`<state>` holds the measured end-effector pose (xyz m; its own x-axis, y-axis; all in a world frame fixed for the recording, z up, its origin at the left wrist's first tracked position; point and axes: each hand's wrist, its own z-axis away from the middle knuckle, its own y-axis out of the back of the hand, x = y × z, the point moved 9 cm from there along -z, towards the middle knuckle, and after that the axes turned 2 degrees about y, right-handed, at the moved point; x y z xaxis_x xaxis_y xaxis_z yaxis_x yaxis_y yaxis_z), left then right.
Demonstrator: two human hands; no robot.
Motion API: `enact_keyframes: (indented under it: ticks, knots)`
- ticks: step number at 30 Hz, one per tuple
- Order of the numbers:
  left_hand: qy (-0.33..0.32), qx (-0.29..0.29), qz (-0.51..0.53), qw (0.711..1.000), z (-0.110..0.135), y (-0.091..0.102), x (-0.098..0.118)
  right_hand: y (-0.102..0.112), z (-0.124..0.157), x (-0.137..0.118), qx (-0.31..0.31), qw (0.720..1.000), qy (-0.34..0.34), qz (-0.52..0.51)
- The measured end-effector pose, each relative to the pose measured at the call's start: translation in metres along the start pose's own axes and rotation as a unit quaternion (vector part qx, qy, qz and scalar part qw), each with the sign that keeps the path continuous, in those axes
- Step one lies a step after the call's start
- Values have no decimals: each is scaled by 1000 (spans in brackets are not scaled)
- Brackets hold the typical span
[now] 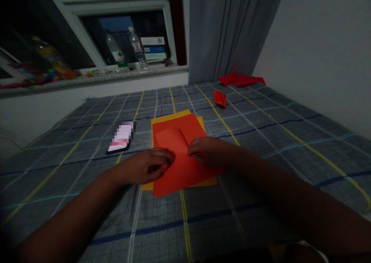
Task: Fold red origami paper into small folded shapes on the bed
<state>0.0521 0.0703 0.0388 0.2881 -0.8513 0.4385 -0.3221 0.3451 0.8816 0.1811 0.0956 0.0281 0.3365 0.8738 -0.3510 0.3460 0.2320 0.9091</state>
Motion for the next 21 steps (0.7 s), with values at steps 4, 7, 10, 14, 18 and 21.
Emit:
enact_keyframes:
  ticks: [4,7,10,14,18,21]
  knots:
    - [-2,4,-3,1000,-3,-2,0,-3,-2,12,26,999,-23,-2]
    - [21,12,-22,999,-5,-7,-8,-7,-4,16,27,999,-22,-2]
    - [53,26,-45,997,-5,-10,-17,-9,-4,17,21,1000,-18,-12]
    - [33,18,-65,997,-4,-14,-16,-9,-3,12,10,1000,1,-12]
    - [18,1,-67,998,-5,-16,-15,-7,-4,14,34,999,-5,5]
    - [18,2,-70,997,-6,-16,-14,-8,-7,22,55,997,-23,40]
